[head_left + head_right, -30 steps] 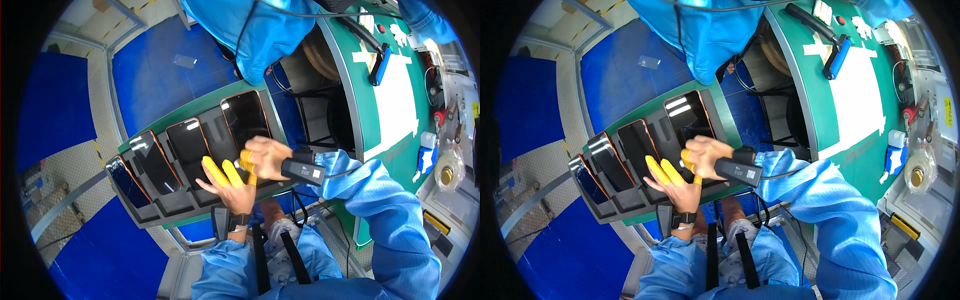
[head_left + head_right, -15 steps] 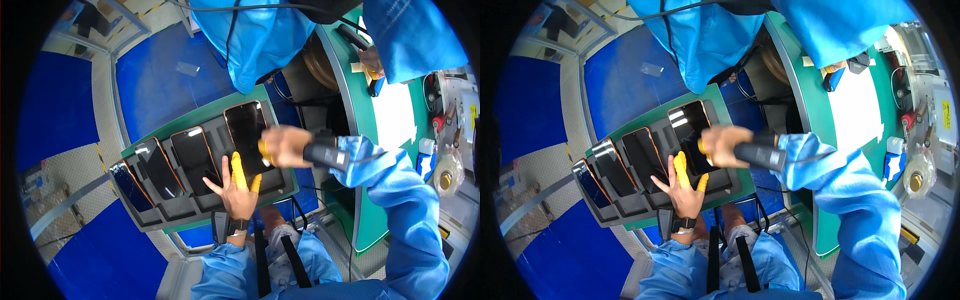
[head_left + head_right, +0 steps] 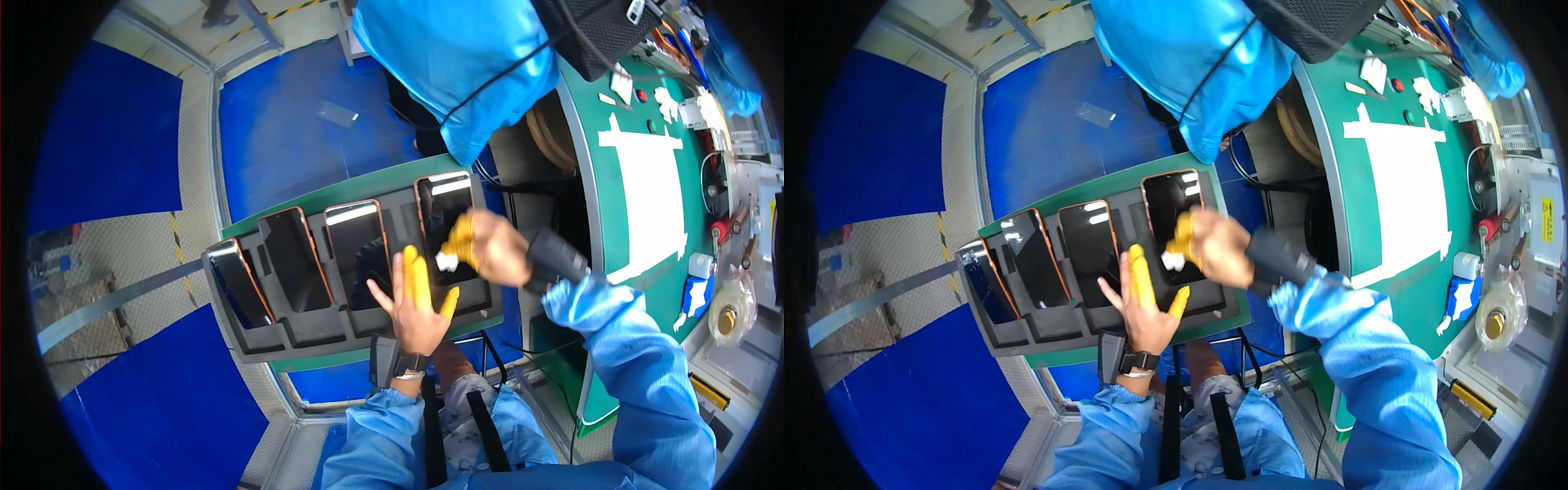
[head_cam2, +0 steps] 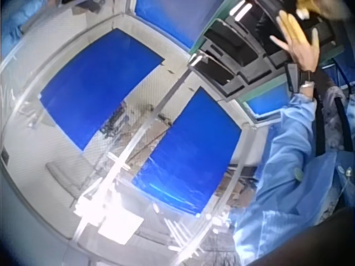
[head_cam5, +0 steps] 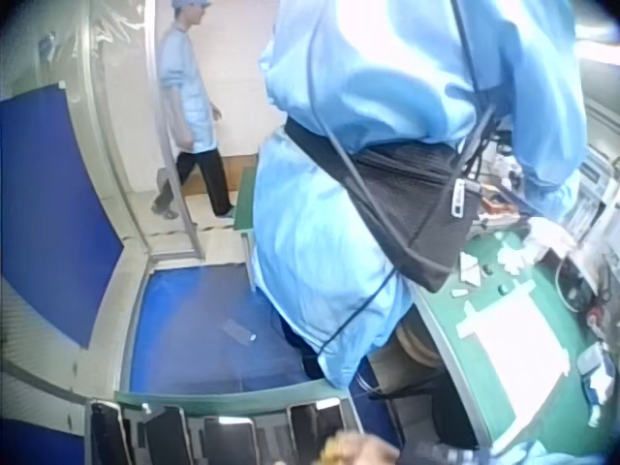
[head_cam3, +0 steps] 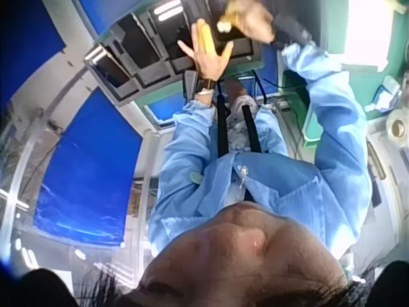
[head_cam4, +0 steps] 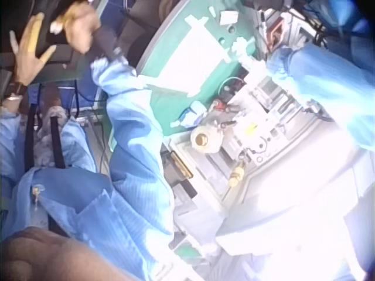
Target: The recorder is cleaning the screens of several mobile phones held in a black foam tray using a cloth.
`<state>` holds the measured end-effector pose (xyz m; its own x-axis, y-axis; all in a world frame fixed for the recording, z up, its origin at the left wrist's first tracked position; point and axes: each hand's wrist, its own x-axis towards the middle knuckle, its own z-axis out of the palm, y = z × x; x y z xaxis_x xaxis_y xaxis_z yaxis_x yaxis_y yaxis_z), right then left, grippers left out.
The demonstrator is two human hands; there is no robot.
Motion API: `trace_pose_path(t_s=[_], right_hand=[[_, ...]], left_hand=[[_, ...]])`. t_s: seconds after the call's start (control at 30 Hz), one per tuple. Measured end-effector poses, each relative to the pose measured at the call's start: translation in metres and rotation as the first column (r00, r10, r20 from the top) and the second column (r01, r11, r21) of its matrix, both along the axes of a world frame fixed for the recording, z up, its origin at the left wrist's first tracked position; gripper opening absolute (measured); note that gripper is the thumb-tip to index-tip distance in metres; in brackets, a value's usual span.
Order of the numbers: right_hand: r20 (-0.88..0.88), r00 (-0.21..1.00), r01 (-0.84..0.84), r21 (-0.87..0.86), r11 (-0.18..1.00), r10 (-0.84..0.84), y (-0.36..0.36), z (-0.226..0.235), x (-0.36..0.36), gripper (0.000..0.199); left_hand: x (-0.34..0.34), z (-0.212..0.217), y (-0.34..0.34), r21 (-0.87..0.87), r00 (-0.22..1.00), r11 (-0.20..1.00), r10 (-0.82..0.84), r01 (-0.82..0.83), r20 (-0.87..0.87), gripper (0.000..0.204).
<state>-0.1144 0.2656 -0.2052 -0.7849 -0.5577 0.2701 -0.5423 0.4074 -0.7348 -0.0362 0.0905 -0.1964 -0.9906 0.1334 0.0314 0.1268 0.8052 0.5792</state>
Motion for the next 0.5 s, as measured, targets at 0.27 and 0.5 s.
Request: trace_pose_path(t_s=[0.27,0.5], right_hand=[[-0.271,0.922,-0.212,0.247,0.946,0.277,-0.127,0.012,-0.114,0.006],[0.049,0.928,-0.368,-0.042,0.929,0.370,-0.094,-0.028,-0.119,0.018]], left_hand=[[0.030,-0.003,-0.067,-0.172,0.905,0.889,0.417,-0.425,-0.083,0.095],[0.029,-0.007,-0.072,-0.245,0.946,0.915,0.322,-0.321,-0.039,0.078]])
